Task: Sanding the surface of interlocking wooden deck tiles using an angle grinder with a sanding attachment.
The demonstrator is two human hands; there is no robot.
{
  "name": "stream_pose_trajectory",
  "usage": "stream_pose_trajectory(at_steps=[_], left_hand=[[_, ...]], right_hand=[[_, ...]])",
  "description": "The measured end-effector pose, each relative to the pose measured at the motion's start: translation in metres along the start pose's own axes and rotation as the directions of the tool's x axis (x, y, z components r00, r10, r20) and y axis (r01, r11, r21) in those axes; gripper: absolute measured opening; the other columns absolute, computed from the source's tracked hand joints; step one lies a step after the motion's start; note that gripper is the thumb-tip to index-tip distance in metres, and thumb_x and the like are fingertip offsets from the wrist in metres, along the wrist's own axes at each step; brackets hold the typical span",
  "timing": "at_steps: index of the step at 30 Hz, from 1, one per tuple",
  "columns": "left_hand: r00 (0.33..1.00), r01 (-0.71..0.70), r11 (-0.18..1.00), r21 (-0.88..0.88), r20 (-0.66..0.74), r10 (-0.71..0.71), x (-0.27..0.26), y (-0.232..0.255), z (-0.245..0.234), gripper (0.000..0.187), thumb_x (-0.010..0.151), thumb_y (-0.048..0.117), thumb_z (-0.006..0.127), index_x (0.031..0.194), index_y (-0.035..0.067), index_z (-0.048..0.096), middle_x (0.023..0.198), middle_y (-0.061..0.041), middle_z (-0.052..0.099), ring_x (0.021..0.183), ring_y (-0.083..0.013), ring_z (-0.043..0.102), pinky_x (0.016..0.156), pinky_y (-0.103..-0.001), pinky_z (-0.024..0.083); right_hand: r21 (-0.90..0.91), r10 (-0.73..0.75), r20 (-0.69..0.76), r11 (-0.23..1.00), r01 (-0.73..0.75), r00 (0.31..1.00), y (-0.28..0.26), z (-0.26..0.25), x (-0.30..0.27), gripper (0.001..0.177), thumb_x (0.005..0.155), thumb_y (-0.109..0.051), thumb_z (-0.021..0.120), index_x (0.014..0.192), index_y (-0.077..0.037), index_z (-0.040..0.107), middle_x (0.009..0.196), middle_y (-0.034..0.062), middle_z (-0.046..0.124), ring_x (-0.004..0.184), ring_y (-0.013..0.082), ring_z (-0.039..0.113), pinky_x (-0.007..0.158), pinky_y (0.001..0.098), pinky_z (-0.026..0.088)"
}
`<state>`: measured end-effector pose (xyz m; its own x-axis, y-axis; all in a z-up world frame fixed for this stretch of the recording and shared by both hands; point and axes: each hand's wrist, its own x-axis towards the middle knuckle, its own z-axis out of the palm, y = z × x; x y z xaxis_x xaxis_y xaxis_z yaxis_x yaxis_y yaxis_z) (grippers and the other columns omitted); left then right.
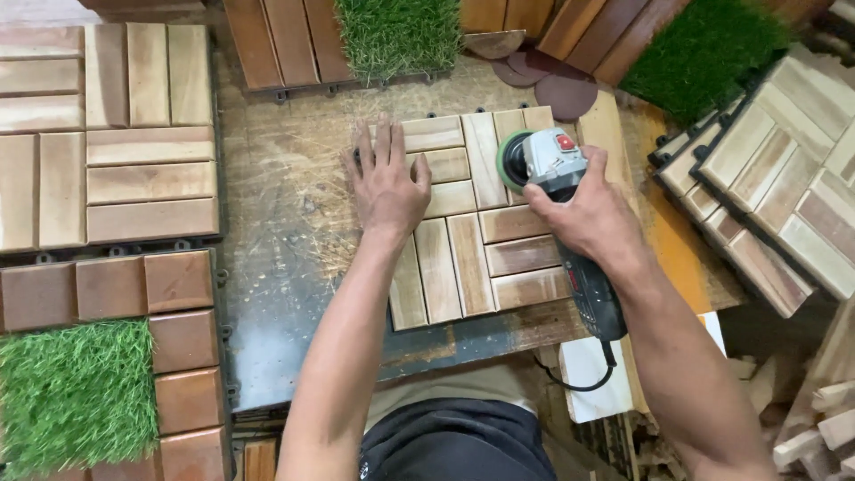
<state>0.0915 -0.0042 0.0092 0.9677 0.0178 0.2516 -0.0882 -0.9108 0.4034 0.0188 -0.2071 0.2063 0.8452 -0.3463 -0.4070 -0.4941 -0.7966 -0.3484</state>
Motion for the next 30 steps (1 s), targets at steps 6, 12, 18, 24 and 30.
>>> stream_pose_trajectory(at_steps=[6,12,18,24,30], left_hand=[[1.0,0.003,0.999,-0.035,-0.023,-0.004,-0.002,0.003,-0.008,0.062,0.094,0.043,0.057,0.148,0.013,0.053,0.161,-0.007,0.041,0.153,-0.0325,0.025,0.121,-0.063,0.025],[0.999,-0.005,1.0,-0.015,-0.048,0.005,-0.002,0.003,-0.005,0.062,0.093,0.044,0.057,0.147,0.013,0.055,0.158,-0.007,0.045,0.152,-0.0328,0.027,0.121,-0.063,0.026],[0.997,-0.012,1.0,-0.017,-0.075,0.011,-0.003,0.004,-0.006,0.062,0.093,0.044,0.059,0.146,0.012,0.055,0.156,-0.009,0.047,0.151,-0.0334,0.03,0.119,-0.064,0.029],[0.996,-0.013,1.0,-0.014,-0.089,0.012,-0.003,0.003,-0.003,0.062,0.092,0.044,0.059,0.145,0.013,0.056,0.157,-0.007,0.046,0.152,-0.0321,0.027,0.12,-0.064,0.028],[0.991,-0.024,0.999,-0.022,-0.135,0.021,-0.003,0.002,0.002,0.062,0.09,0.044,0.063,0.143,0.013,0.058,0.153,-0.009,0.051,0.151,-0.0328,0.03,0.117,-0.065,0.031]], right_hand=[[-0.056,0.012,0.052,0.998,-0.009,0.999,0.004,0.007,-0.016,0.084,0.086,-0.061,0.063,0.145,-0.014,0.028,0.116,0.0395,0.063,0.117,0.0536,0.062,0.1,0.0605,0.047],[-0.041,0.107,-0.087,0.993,-0.111,0.99,0.025,-0.002,0.0,0.088,0.085,-0.067,0.064,0.148,-0.018,0.028,0.12,0.0363,0.063,0.119,0.05,0.061,0.1,0.0591,0.046],[-0.01,0.116,-0.048,0.993,-0.116,0.992,0.022,-0.006,-0.017,0.088,0.083,-0.062,0.065,0.149,-0.016,0.029,0.122,0.0378,0.062,0.12,0.0515,0.06,0.101,0.0596,0.046],[-0.026,0.112,-0.085,0.993,-0.114,0.99,0.032,-0.005,-0.008,0.088,0.086,-0.062,0.065,0.149,-0.011,0.03,0.12,0.0397,0.062,0.117,0.0539,0.06,0.099,0.0614,0.045],[-0.052,0.12,-0.016,0.991,-0.121,0.993,0.025,-0.005,-0.022,0.089,0.086,-0.06,0.063,0.152,-0.012,0.028,0.119,0.0404,0.062,0.117,0.0558,0.06,0.098,0.0627,0.046]])
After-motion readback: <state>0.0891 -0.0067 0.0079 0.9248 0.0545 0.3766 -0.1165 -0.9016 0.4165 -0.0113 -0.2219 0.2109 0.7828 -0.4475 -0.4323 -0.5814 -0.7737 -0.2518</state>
